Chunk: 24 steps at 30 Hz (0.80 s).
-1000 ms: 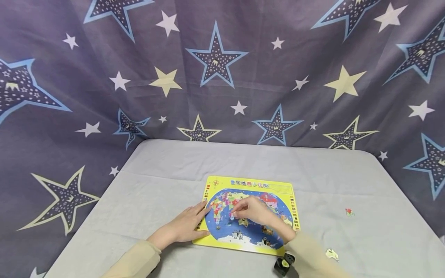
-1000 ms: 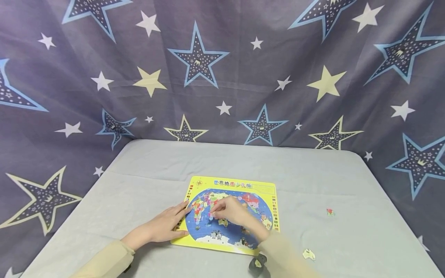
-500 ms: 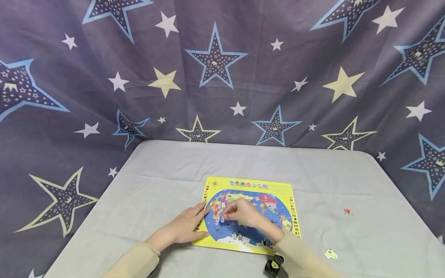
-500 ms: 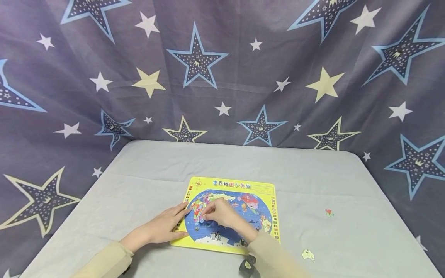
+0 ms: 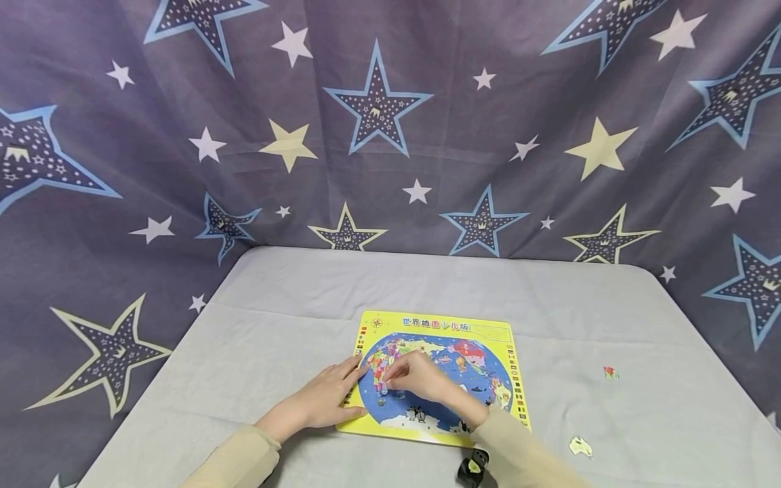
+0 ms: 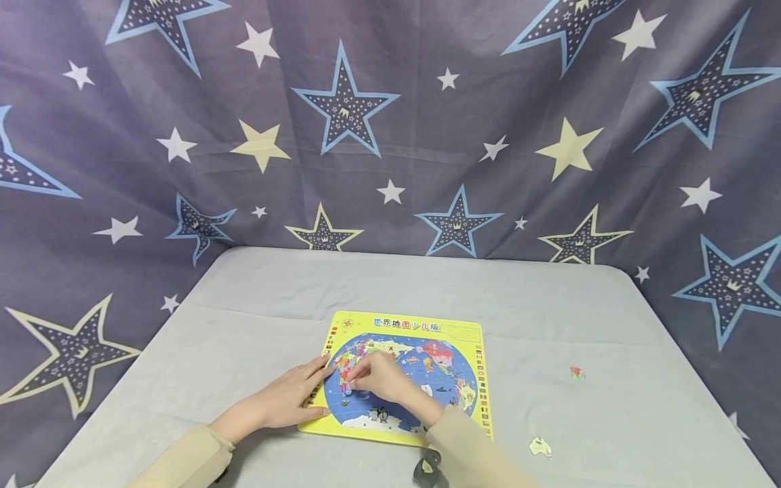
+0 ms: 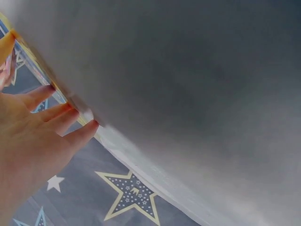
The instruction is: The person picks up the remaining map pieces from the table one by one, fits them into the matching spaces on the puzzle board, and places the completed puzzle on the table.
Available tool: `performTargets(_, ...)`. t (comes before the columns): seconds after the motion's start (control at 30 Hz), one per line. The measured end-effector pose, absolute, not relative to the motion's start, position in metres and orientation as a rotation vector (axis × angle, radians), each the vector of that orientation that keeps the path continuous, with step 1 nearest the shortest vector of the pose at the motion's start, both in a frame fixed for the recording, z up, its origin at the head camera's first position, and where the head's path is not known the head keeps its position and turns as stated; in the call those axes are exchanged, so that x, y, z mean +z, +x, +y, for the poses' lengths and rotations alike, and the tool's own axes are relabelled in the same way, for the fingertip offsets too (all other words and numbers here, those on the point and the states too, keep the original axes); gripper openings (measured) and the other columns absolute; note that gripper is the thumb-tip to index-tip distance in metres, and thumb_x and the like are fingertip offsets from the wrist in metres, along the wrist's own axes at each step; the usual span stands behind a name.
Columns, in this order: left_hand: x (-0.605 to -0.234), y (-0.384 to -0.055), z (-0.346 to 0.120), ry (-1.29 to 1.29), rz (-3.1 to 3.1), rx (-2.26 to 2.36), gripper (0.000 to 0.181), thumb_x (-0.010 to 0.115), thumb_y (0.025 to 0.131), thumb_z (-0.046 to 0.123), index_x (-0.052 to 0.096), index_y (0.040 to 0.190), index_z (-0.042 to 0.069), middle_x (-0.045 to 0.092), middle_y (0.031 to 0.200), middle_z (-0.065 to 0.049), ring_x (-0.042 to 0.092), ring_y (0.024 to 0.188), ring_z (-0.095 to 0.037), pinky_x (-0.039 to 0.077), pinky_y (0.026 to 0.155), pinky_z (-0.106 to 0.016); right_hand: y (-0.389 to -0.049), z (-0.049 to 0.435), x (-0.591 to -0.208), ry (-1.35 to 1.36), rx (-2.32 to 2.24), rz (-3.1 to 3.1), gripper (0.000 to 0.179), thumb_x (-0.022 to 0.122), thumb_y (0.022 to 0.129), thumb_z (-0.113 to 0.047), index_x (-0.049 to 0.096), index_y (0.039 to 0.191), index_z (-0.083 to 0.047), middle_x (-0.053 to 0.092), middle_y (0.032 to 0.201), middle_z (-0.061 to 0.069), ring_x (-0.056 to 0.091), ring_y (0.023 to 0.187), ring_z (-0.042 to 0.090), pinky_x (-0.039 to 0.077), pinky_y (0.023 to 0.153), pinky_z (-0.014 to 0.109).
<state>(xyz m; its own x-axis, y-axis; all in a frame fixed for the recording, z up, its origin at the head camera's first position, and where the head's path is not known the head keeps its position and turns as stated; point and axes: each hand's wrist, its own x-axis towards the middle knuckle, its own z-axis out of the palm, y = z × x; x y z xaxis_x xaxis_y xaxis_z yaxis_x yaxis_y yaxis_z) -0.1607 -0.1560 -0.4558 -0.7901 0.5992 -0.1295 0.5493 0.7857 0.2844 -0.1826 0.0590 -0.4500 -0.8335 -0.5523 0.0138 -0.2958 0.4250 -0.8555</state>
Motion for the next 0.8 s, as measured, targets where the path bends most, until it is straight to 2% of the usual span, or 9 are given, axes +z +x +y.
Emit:
performTargets(0.33,-0.4536,-0.1598,-0.1560,0.919,2.763,0.349,0.073,0.053,0.082,0.049,0.034,0.135,0.002,0.023,0.142,-0.018,0.026,0.129,-0.030,0.024,0.103,-0.044,-0.1829,0.0534,-0.4584,-0.781,-1.339,2.484,0.006,0.065,0.076,0.000,0.069,0.079,-0.002,0.066,0.072,0.002,0.054,0.060,0.004,0.046,0.054,0.018)
performTargets(0.57,-0.4537,-0.1597,-0.1557,0.896,2.763,0.349,0.073,0.053,0.083,0.049,0.034,0.136,0.002,0.022,0.143,-0.017,0.025,0.129,-0.030,0.024,0.104,-0.044,-0.1821,0.0509,-0.4586,-0.759,-1.334,2.500,0.006,0.064,0.077,-0.003,0.070,0.079,-0.002,0.066,0.073,0.007,0.054,0.060,0.003,0.046,0.055,0.017)
performTargets(0.8,-0.4540,-0.1597,-0.1551,0.887,2.761,0.347,0.073,0.053,0.082,0.049,0.034,0.135,0.002,0.022,0.143,-0.017,0.025,0.129,-0.030,0.024,0.104,-0.044,-0.1818,0.0497,-0.4580,-0.754,-1.296,2.516,0.006,0.064,0.077,-0.003,0.070,0.079,-0.003,0.066,0.073,0.004,0.052,0.059,0.003,0.045,0.054,0.017)
